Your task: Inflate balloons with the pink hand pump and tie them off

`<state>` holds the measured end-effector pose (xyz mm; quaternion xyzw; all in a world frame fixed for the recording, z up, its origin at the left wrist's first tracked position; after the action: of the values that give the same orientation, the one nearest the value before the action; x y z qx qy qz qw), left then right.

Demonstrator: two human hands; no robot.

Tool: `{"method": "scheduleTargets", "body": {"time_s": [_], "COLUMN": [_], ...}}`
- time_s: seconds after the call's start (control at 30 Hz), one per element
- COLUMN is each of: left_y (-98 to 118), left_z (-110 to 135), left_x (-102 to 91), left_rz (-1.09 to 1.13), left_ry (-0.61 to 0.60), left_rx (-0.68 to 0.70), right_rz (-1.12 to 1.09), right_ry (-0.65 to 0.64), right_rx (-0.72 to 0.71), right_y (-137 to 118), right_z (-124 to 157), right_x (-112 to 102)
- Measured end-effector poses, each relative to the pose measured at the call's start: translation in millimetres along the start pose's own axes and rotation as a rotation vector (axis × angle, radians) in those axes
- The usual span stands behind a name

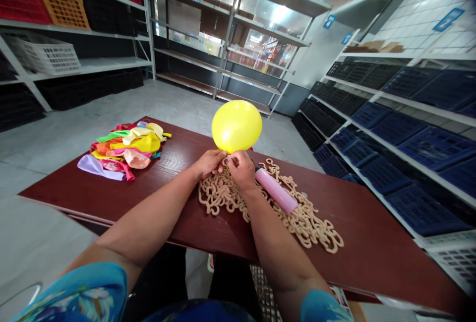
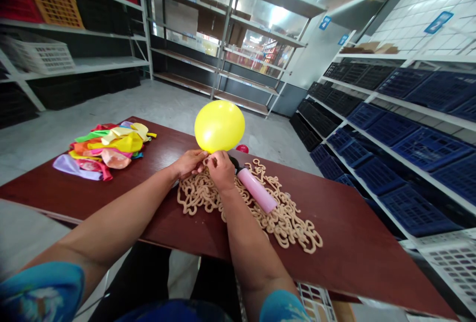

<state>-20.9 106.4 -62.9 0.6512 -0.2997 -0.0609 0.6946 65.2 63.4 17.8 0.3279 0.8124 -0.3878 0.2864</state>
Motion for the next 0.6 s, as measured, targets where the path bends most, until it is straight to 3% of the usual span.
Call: {"method": "scheduleTargets", "body": {"time_s": [0.2, 0.3, 0.43, 0.5, 0.6], "left_y": [-5, 9, 35, 42, 44], "left_z": [1, 0, 2, 4, 5], "left_x": [-2.4, -13.9, -26.5, -30.6, -29.6], "left_rz": [-0.097, -0.299, -0.638, -0.688, -0.655], "left_ry": [0.022, 0.086, 0.201, 0.254, 0.256], "left_rx": [-0.069, 0.032, 0.228, 0.292, 0.335], "right_rz": [-0.015, -0.239, -0.711, -0.83, -0.825], "right_ry": [-0.003, 0.028, 0.034, 0.069, 0.084], "right_rx": [0.029, 0.159, 0.343, 0.338, 0.241], "right_y": [7, 23, 37, 30, 6], "right_z": [0, 0, -2, -7, -23], "right_x": [3, 2, -1, -13, -32]}}
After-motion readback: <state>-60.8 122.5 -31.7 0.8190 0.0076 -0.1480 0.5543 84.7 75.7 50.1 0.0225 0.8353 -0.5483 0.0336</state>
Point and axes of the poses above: each hand's wrist, its own z-axis away from the middle knuckle, its own x-axis out of the palm, y = z × x, the point moved 10 cm from there along -z, towards the middle knuckle, and after that the axes turned 9 degrees about -y, right-handed, at the moved point
